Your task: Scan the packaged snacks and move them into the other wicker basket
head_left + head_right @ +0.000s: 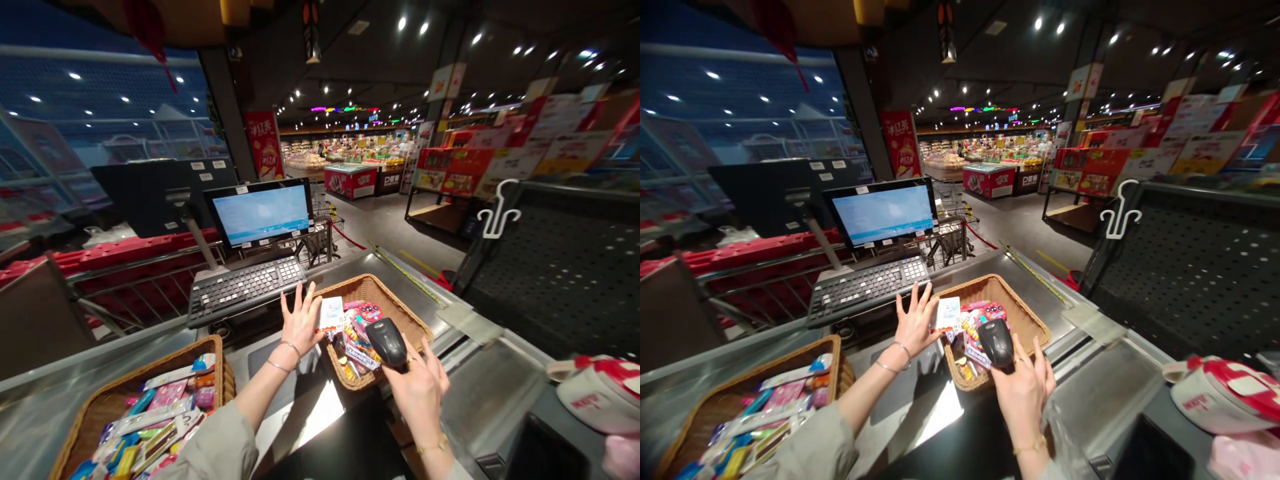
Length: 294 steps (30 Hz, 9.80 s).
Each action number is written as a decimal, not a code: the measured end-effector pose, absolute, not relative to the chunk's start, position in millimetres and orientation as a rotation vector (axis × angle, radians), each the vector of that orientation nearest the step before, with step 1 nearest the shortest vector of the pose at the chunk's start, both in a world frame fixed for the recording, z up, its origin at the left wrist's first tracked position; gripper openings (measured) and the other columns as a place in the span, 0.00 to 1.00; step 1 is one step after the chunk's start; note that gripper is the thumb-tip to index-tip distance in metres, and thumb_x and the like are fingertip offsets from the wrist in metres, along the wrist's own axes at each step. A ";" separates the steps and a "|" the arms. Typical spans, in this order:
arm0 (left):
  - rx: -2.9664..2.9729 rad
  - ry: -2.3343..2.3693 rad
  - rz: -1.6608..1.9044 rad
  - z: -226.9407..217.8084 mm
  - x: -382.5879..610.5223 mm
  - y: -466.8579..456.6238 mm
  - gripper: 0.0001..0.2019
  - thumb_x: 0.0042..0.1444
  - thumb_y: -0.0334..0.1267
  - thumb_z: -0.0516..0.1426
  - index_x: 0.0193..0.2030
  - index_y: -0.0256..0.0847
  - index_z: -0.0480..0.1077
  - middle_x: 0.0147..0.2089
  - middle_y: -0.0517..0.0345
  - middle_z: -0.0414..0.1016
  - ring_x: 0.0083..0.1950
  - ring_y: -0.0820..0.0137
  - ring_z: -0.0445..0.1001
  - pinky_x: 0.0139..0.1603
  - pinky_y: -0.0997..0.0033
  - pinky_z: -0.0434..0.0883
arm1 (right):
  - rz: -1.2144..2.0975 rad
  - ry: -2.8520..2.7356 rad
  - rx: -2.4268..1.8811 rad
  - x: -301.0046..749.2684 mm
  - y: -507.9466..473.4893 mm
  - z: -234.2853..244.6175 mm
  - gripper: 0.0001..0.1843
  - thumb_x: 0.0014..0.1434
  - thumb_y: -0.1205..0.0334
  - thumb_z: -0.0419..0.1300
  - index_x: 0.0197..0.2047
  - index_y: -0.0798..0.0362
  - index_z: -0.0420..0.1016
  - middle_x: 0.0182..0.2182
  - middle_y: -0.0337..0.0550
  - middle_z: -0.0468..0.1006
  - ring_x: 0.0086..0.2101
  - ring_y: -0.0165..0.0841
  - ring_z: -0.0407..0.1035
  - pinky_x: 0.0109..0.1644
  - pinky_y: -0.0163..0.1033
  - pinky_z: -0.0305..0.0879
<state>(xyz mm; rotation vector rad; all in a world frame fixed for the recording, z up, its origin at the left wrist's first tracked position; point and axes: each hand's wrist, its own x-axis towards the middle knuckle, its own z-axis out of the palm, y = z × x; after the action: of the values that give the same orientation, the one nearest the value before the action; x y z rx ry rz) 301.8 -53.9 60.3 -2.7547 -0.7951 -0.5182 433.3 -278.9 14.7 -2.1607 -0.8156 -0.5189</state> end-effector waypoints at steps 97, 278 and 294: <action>-2.479 -1.518 -0.182 -28.7 20.5 30.4 0.17 0.61 0.40 0.56 0.57 0.50 0.69 0.74 0.57 0.48 0.75 0.54 0.41 0.69 0.30 0.34 | -0.092 -1.502 -1.926 313.3 -137.3 -5.7 0.23 0.56 0.41 0.54 0.37 0.51 0.80 0.47 0.47 0.80 0.60 0.47 0.59 0.62 0.55 0.47; -2.624 -0.713 -0.553 36.6 93.9 12.6 0.28 0.53 0.49 0.62 0.61 0.48 0.66 0.68 0.49 0.62 0.74 0.51 0.45 0.66 0.30 0.23 | -0.116 -1.667 -1.780 322.4 -176.5 33.9 0.12 0.50 0.61 0.59 0.38 0.43 0.80 0.52 0.37 0.77 0.62 0.51 0.56 0.63 0.65 0.41; -2.612 -0.697 -0.600 41.7 104.1 8.8 0.26 0.55 0.50 0.59 0.60 0.47 0.67 0.68 0.50 0.63 0.74 0.51 0.46 0.66 0.29 0.23 | -0.155 -1.622 -1.822 325.8 -183.2 36.5 0.11 0.48 0.63 0.58 0.35 0.44 0.80 0.54 0.35 0.76 0.63 0.50 0.53 0.62 0.64 0.45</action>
<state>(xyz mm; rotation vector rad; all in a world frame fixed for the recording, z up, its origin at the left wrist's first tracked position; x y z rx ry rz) 104.1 8.8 41.7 -2.6116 -0.6969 -0.6000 325.8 -183.2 36.5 -1.8224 -1.6224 -0.1546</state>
